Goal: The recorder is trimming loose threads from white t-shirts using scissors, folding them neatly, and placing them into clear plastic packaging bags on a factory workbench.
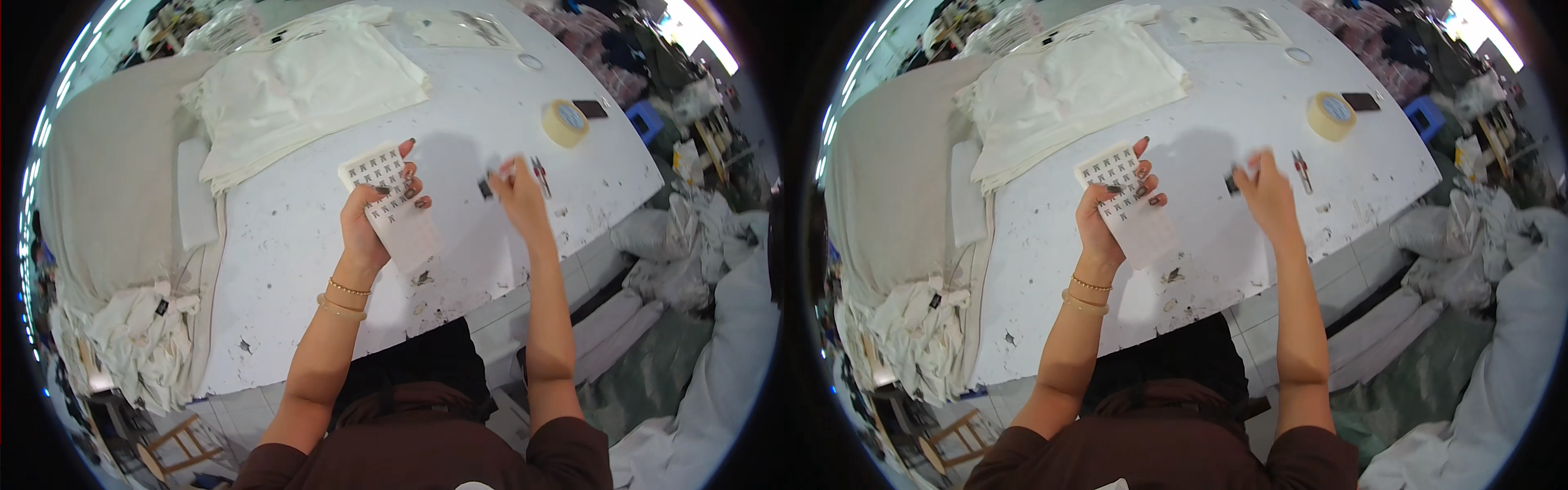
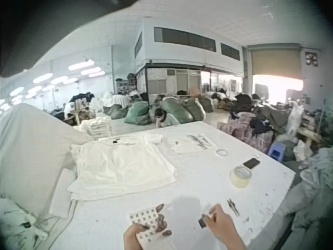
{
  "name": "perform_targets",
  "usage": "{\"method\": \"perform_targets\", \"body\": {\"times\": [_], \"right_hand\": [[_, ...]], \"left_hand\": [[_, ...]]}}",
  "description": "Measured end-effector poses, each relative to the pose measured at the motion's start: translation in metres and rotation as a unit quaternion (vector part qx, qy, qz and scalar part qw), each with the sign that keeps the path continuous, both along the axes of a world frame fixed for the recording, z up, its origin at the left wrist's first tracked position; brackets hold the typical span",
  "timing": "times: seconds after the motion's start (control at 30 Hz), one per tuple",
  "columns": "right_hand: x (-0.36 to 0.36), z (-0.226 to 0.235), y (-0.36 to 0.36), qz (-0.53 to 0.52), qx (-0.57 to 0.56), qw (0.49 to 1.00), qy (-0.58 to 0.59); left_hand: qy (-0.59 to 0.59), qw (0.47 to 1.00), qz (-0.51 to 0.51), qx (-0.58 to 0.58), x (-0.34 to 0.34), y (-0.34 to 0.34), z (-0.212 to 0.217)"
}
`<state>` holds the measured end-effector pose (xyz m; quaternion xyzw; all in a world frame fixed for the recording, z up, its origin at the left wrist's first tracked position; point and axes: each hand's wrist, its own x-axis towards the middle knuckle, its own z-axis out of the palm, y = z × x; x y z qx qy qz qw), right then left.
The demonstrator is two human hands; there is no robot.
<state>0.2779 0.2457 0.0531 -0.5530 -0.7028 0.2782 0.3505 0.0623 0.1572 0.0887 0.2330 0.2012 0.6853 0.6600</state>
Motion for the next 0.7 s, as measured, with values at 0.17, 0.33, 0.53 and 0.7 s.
{"method": "perform_targets", "body": {"times": [0.17,0.33,0.53,0.7], "right_hand": [[0.016,-0.075,-0.018,0.013,0.093,0.978,-0.186],[-0.028,-0.017,-0.045,-0.028,0.135,0.981,-0.139],[-0.097,0.032,-0.091,0.194,-0.324,0.869,0.318],[-0.104,0.025,-0.094,0.217,-0.347,0.792,0.453]], "left_hand": [[-0.06,0.998,-0.016,0.016,-0.01,-0.005,0.004],[-0.06,0.998,0.004,0.027,-0.018,-0.007,0.004],[-0.038,0.998,0.03,0.035,-0.019,-0.008,0.008],[-0.039,0.996,0.077,0.02,-0.028,-0.016,0.007]]}}
